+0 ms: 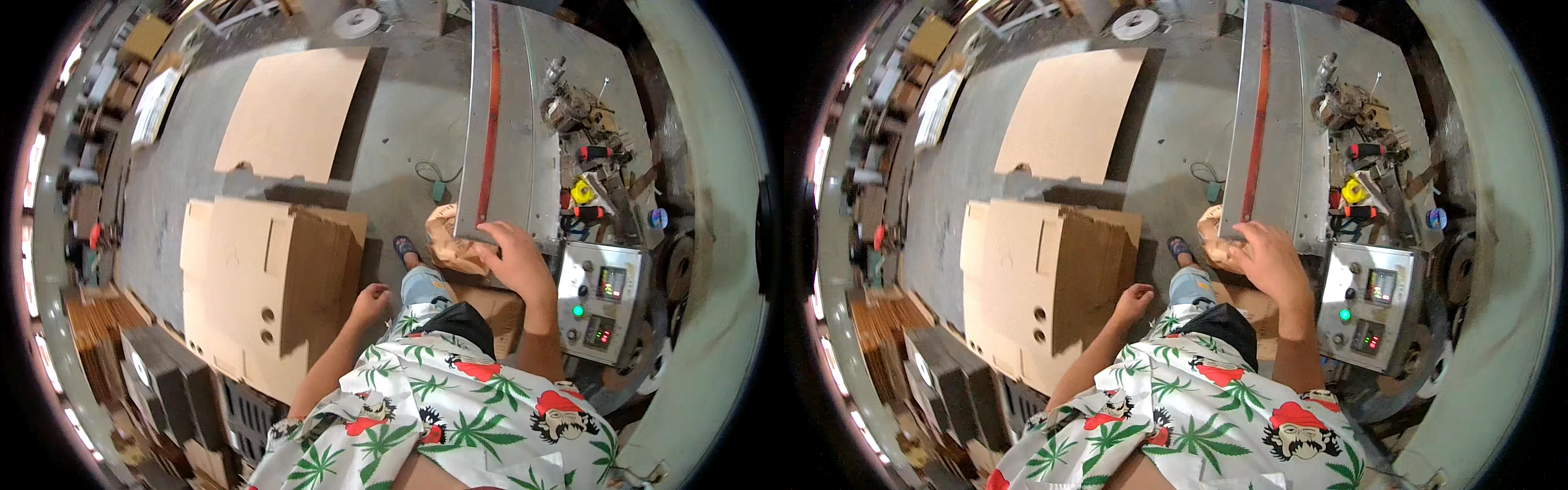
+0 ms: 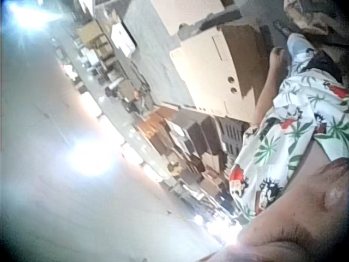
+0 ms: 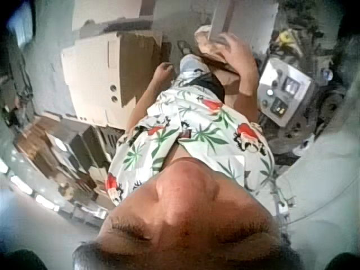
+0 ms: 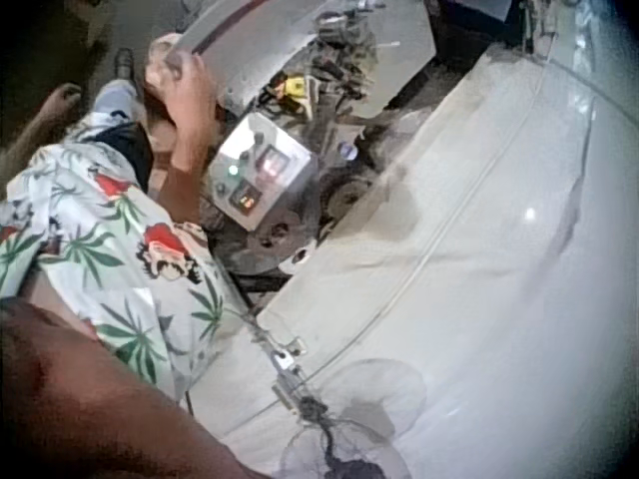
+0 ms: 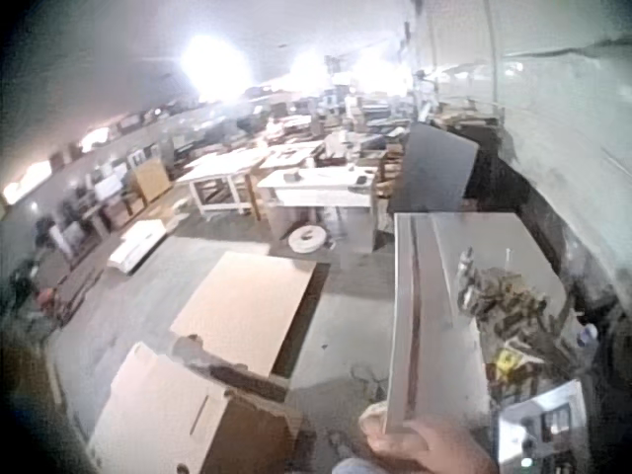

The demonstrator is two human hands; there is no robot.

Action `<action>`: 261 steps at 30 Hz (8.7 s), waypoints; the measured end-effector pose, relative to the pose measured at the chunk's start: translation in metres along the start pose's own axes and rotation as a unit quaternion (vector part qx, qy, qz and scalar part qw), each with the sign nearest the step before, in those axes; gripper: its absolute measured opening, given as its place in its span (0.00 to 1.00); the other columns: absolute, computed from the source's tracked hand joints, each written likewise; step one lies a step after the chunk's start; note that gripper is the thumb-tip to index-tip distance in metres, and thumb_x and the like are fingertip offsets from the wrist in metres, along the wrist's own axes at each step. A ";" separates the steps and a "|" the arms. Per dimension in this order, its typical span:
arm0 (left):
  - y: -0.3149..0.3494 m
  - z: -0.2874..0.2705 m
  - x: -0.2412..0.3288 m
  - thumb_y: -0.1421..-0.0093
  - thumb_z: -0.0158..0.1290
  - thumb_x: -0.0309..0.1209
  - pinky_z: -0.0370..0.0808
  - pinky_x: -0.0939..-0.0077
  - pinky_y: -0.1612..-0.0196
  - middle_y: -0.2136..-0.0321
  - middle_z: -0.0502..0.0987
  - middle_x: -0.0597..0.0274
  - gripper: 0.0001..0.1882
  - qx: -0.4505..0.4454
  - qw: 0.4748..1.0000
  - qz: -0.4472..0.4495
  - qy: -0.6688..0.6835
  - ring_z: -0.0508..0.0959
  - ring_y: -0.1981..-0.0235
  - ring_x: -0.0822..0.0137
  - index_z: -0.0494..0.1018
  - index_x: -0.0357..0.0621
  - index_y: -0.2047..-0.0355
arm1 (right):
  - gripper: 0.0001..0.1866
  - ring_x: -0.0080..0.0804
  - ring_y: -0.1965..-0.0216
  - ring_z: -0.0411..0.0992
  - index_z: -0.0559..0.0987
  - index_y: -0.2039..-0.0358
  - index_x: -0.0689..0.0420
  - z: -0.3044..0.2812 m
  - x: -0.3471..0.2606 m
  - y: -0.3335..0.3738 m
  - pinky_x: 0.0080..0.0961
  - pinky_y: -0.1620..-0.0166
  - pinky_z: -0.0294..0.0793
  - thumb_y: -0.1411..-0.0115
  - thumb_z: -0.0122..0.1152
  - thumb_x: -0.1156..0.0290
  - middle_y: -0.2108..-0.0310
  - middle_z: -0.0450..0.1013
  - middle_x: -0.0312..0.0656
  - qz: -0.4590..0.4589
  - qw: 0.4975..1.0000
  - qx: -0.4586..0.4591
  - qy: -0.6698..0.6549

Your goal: The person handles a white circular object and a roll of brown tape, then uses a utility knife to cut the tape. They subsequently pick up a large wooden plank, measure it with a tape measure, and place it on a table saw, adjusting the machine's control panel.

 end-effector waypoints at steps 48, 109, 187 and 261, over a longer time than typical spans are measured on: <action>-0.650 0.100 0.868 0.25 0.54 0.21 0.81 0.69 0.44 0.58 0.86 0.56 0.10 -0.487 0.695 0.530 0.000 0.84 0.53 0.67 0.81 0.32 0.47 | 0.64 0.70 0.23 0.55 0.59 0.23 0.52 0.136 0.156 -0.390 0.69 0.29 0.65 0.57 0.89 0.59 0.21 0.51 0.63 0.765 0.588 0.262 -0.017; -0.239 0.760 0.621 0.43 0.62 0.29 0.84 0.50 0.48 0.54 0.86 0.37 0.20 -0.640 0.152 0.536 -0.529 0.87 0.51 0.42 0.83 0.31 0.52 | 0.34 0.52 0.60 0.78 0.87 0.41 0.39 -0.119 0.425 -0.130 0.48 0.56 0.77 0.52 0.69 0.74 0.66 0.80 0.47 0.689 0.624 0.363 -0.063; -0.915 -0.039 0.699 0.34 0.57 0.30 0.82 0.63 0.50 0.55 0.87 0.43 0.22 -0.419 0.699 0.443 -0.373 0.87 0.56 0.55 0.80 0.33 0.41 | 0.21 0.53 0.50 0.81 0.82 0.43 0.52 -0.040 0.187 -0.604 0.49 0.46 0.79 0.34 0.62 0.60 0.52 0.83 0.50 0.438 0.839 0.317 -0.064; -0.779 0.090 0.602 0.27 0.61 0.47 0.81 0.65 0.51 0.47 0.85 0.71 0.25 -0.263 0.964 -0.026 -0.010 0.84 0.51 0.68 0.77 0.56 0.34 | 0.14 0.49 0.41 0.77 0.84 0.42 0.62 -0.153 0.253 -0.117 0.45 0.37 0.77 0.22 0.56 0.73 0.43 0.80 0.48 0.399 0.578 0.649 0.292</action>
Point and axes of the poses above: each hand's wrist, its own y-axis away from the middle knuckle, its own z-axis out of the palm, x = y × z, the point moved 1 cm from there along -y, towards the middle knuckle
